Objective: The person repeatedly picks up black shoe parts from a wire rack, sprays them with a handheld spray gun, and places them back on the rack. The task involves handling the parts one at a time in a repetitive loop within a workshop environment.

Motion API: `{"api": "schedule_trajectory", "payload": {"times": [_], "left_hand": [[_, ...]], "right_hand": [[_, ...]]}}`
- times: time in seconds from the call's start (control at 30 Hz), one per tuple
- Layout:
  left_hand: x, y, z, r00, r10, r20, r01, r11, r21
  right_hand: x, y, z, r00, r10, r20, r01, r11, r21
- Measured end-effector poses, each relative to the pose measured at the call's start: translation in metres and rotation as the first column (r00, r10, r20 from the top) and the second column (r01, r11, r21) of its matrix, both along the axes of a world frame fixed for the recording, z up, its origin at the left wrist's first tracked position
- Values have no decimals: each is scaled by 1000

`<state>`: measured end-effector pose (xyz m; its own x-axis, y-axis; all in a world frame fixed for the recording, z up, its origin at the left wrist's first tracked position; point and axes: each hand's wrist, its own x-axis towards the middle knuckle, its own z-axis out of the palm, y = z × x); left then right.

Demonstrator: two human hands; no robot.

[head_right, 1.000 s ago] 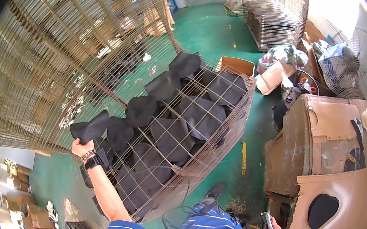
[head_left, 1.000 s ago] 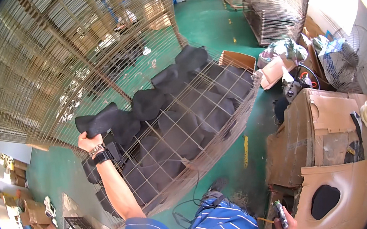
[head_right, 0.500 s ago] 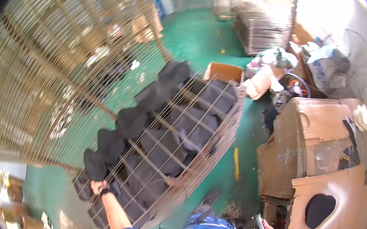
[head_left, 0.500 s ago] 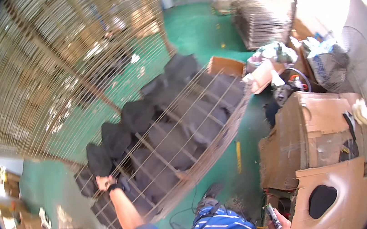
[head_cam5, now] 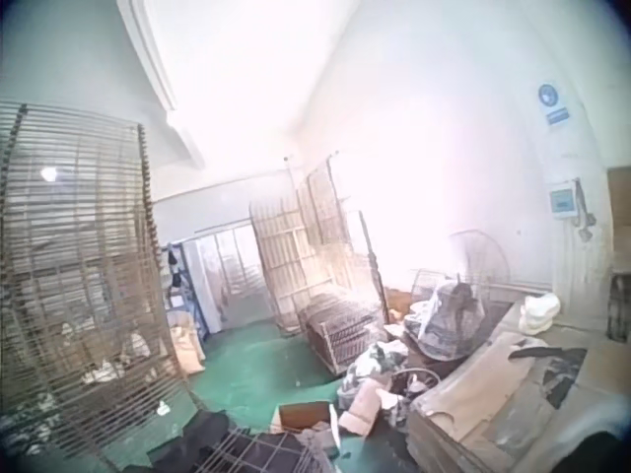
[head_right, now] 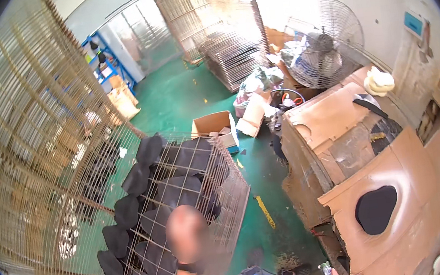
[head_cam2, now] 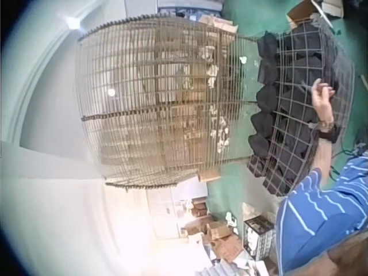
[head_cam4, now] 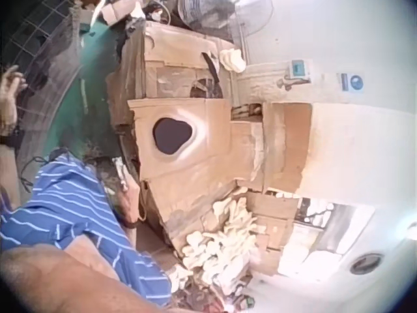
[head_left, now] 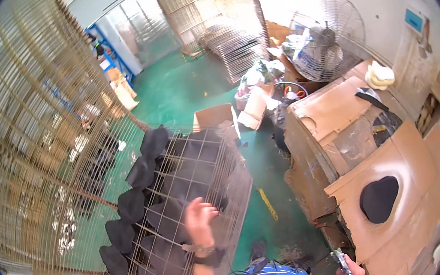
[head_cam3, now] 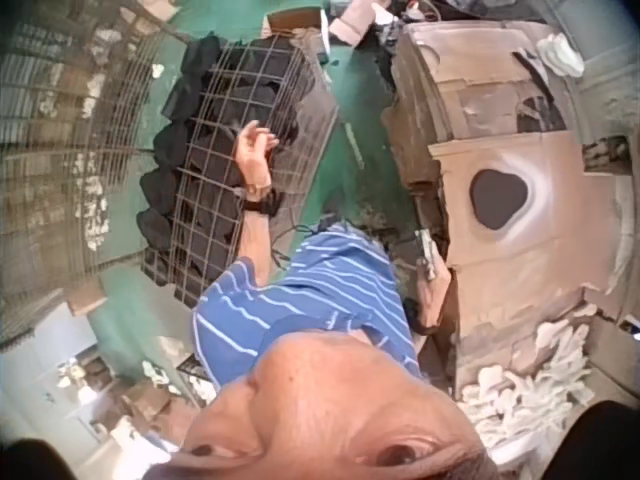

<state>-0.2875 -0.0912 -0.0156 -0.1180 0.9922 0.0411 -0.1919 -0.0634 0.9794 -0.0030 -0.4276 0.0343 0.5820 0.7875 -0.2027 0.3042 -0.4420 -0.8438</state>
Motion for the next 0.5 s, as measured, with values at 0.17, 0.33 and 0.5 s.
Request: {"api": "schedule_trajectory", "payload": {"times": [0.17,0.33,0.5], "left_hand": [[96,-23,-75,888,-391,-244,372,920,-121],[136,-51,-128,704,-619,-348,519,783,-343],[149,-57,-190,491,-740,-460,543,673,-503]], "right_hand": [[26,-54,19,981,-194,0,194,980,-49],[50,-110,17,923,-386,-4,386,922,-20],[65,-143,15,871,-483,93,481,876,39]]}}
